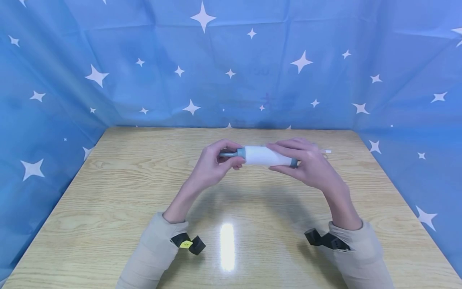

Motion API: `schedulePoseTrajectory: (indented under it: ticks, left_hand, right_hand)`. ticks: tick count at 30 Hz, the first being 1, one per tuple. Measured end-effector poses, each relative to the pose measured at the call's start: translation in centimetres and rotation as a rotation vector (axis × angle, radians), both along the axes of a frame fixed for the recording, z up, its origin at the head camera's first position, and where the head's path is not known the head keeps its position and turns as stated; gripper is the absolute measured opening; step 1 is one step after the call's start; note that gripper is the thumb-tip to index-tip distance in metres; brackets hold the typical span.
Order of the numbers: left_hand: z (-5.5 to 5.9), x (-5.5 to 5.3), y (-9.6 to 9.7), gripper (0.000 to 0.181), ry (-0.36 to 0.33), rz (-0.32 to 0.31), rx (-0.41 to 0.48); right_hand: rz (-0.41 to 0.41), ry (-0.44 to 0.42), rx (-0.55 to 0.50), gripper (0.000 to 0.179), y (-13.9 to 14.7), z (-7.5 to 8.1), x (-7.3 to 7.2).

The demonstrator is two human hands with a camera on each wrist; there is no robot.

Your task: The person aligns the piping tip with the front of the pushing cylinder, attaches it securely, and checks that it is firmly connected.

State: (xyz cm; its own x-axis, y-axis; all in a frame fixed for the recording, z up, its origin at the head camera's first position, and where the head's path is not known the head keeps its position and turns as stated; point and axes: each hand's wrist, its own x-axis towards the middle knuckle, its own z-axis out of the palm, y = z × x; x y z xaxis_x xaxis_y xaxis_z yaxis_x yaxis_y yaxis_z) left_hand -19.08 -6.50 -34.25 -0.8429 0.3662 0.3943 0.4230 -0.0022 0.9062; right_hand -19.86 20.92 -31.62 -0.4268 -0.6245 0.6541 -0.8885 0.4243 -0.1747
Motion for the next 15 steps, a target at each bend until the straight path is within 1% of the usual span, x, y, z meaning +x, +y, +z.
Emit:
schedulePoseTrajectory:
  ticks: [6, 10, 15]
  left_hand:
    - [-0.13, 0.05, -0.01, 0.020, 0.098, 0.000, -0.021]
    - [-0.10, 0.08, -0.09, 0.020, 0.138, 0.007, -0.036]
    - [0.00, 0.13, -0.19, 0.022, 0.180, 0.013, -0.061]
  right_hand:
    - [-0.010, -0.047, 0.005, 0.057, 0.16, 0.04, 0.15]
    - [-0.015, -0.062, 0.007, 0.057, 0.23, 0.08, 0.25]
    - [-0.012, -0.075, 0.010, 0.050, 0.42, 0.11, 0.37]
